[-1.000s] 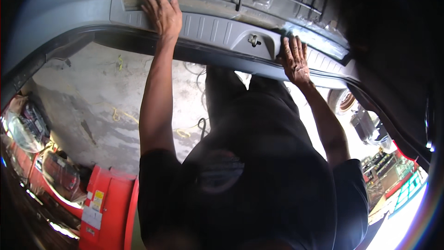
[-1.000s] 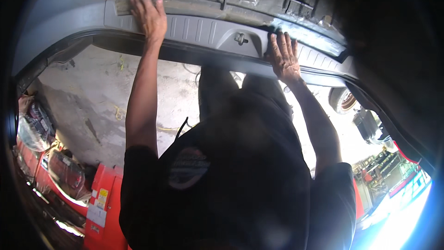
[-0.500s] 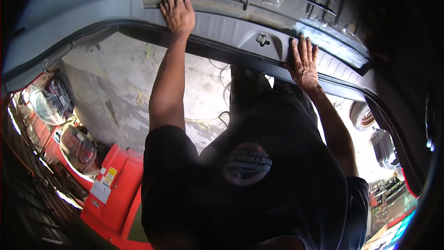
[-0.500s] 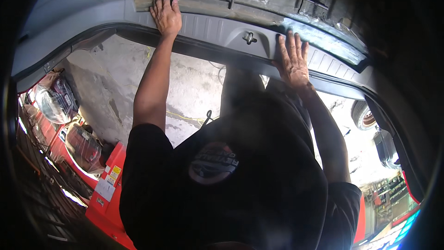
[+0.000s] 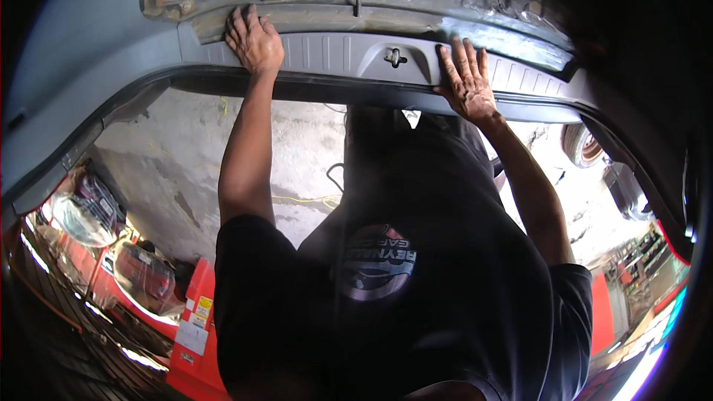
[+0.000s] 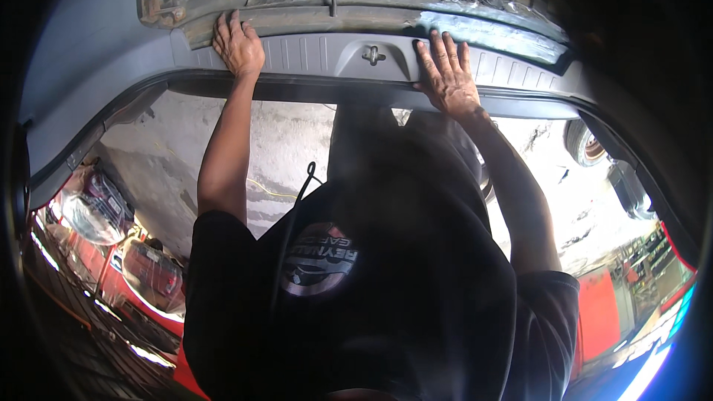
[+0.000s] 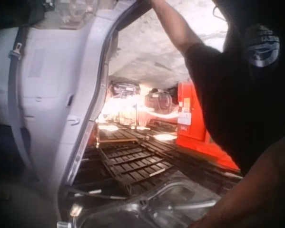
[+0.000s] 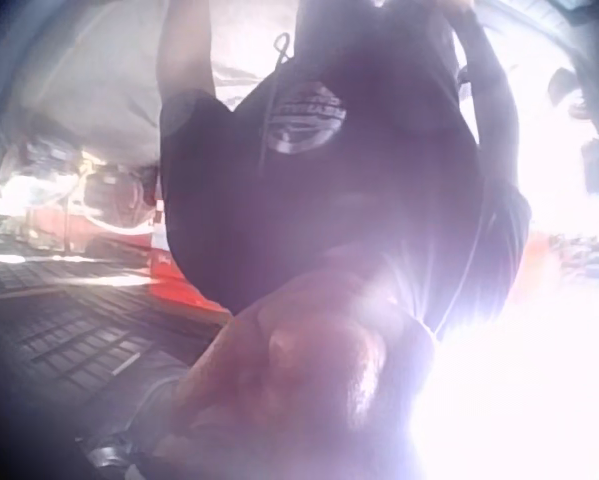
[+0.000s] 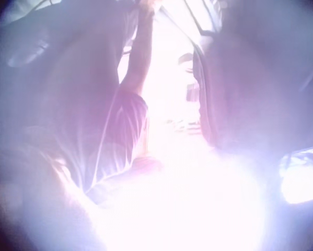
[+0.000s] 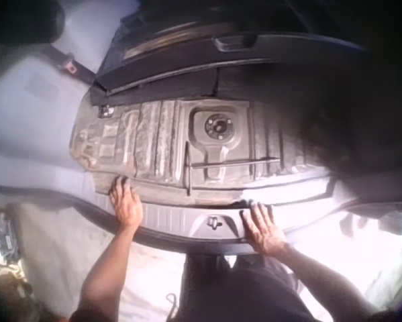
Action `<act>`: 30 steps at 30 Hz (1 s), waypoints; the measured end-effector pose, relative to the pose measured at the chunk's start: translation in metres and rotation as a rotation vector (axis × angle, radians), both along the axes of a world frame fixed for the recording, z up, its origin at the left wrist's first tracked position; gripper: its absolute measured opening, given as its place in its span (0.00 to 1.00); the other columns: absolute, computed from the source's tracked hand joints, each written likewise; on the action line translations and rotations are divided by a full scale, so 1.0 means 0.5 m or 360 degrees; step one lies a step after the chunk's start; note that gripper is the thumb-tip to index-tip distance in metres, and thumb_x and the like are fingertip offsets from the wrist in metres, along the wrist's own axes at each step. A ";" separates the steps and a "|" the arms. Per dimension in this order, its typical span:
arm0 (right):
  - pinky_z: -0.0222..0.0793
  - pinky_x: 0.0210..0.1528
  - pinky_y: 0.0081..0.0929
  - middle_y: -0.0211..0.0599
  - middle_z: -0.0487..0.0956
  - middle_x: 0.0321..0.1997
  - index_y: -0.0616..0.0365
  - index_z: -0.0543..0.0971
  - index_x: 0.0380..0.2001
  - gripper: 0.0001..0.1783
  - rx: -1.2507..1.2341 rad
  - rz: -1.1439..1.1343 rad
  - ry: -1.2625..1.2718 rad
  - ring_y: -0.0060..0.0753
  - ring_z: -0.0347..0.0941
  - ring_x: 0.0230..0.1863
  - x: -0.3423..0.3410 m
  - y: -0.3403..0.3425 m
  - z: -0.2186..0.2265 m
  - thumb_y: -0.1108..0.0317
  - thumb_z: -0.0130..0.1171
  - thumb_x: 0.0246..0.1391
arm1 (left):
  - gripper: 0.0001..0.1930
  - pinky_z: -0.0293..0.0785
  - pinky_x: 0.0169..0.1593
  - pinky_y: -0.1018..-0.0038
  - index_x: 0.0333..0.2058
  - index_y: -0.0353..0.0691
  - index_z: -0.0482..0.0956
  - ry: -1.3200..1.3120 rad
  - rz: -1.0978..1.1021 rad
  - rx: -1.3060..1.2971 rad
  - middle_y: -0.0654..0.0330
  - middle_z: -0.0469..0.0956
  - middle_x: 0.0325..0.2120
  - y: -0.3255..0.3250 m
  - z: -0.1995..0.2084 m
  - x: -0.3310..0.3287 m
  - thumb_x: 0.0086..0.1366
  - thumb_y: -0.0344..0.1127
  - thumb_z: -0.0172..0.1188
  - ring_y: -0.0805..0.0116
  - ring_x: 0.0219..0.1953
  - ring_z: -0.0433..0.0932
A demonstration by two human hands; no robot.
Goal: The person positions and presses a long plastic trim piece into place along the rear edge of a vehicle interior by hand, then fits a side trim panel against the frame and secures it using several screws.
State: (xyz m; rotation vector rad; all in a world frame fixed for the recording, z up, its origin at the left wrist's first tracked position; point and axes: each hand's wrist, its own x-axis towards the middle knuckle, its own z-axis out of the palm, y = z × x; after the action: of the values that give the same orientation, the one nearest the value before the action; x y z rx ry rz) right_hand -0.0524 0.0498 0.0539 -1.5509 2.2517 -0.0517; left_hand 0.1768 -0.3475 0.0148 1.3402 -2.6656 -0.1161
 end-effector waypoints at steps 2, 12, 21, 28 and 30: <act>0.33 0.80 0.64 0.50 0.43 0.84 0.44 0.48 0.80 0.52 0.0068 -0.0027 0.0042 0.55 0.36 0.84 -0.001 -0.007 0.008 0.40 0.59 0.62 | 0.24 0.49 0.74 0.43 0.64 0.46 0.73 0.0017 -0.0055 0.0013 0.49 0.63 0.68 -0.001 0.005 -0.003 0.73 0.44 0.52 0.41 0.72 0.57; 0.38 0.80 0.66 0.50 0.45 0.83 0.36 0.50 0.80 0.52 -0.0032 -0.0210 0.0011 0.59 0.38 0.83 0.021 -0.018 0.025 0.47 0.66 0.59 | 0.35 0.60 0.67 0.49 0.66 0.47 0.72 0.0166 -0.1264 0.0694 0.53 0.69 0.65 0.165 0.076 -0.065 0.62 0.48 0.71 0.48 0.66 0.66; 0.41 0.79 0.67 0.45 0.45 0.84 0.28 0.49 0.79 0.51 0.0086 -0.0353 0.0082 0.57 0.38 0.83 0.055 -0.029 0.023 0.56 0.66 0.60 | 0.40 0.53 0.72 0.42 0.69 0.45 0.68 0.0108 -0.1467 0.0526 0.58 0.71 0.64 0.221 0.058 -0.086 0.59 0.47 0.71 0.53 0.69 0.63; 0.49 0.77 0.62 0.50 0.51 0.82 0.33 0.54 0.78 0.53 -0.0061 -0.0335 0.0156 0.61 0.47 0.81 0.050 -0.026 0.027 0.57 0.72 0.54 | 0.39 0.50 0.73 0.42 0.70 0.46 0.66 0.0004 -0.1495 0.0479 0.57 0.69 0.65 0.221 0.060 -0.094 0.62 0.48 0.68 0.55 0.70 0.62; 0.50 0.77 0.62 0.50 0.51 0.82 0.33 0.54 0.78 0.52 -0.0084 -0.0361 0.0192 0.61 0.47 0.81 0.060 -0.025 0.028 0.58 0.71 0.55 | 0.39 0.50 0.72 0.39 0.71 0.47 0.65 -0.0019 -0.1537 0.0438 0.58 0.67 0.67 0.222 0.057 -0.095 0.62 0.47 0.68 0.55 0.71 0.61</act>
State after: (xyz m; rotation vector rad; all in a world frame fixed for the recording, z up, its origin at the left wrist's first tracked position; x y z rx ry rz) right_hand -0.0221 0.0375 0.0681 -1.3499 2.5318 -0.0841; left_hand 0.1291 -0.2363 0.0435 -0.0294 -3.1148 -0.5858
